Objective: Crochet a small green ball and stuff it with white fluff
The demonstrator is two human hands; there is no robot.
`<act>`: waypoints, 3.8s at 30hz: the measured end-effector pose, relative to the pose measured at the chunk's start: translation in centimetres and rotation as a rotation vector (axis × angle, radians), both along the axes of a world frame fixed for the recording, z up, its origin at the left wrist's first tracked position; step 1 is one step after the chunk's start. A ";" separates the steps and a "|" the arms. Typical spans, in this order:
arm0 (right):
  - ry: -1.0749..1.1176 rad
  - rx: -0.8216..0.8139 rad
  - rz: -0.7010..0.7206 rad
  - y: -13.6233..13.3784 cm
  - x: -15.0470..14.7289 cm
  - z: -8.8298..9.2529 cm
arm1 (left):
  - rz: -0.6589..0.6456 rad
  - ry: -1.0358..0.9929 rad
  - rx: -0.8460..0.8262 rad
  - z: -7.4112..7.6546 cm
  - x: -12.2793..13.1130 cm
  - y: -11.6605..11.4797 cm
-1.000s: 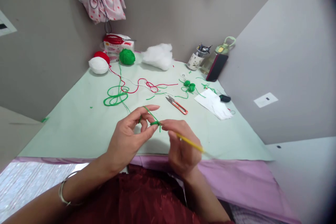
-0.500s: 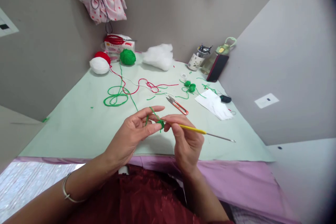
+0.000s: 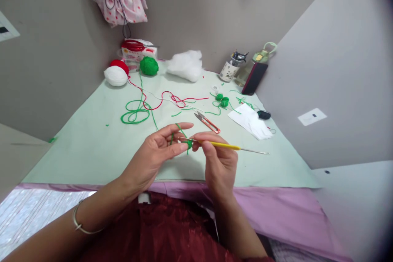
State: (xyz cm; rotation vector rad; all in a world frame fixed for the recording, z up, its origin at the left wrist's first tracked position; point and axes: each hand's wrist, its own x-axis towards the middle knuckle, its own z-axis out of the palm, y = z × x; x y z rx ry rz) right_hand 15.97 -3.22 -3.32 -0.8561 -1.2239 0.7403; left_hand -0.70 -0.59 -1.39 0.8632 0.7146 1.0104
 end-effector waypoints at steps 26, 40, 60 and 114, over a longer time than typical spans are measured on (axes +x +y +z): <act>-0.066 0.081 -0.081 -1.3 -0.4 -0.1 | 0.065 0.286 0.239 -0.3 -0.8 -0.2; -0.727 0.470 -0.270 -1.4 -0.4 -1.2 | 0.221 0.449 0.423 -0.2 0.0 -1.1; -0.486 0.307 -0.287 -1.1 -1.0 -0.9 | 0.010 -0.005 -0.009 0.0 0.5 -0.8; -0.434 0.322 -0.286 -1.2 -0.1 -0.6 | -0.137 -0.161 -0.235 -0.3 0.2 -0.3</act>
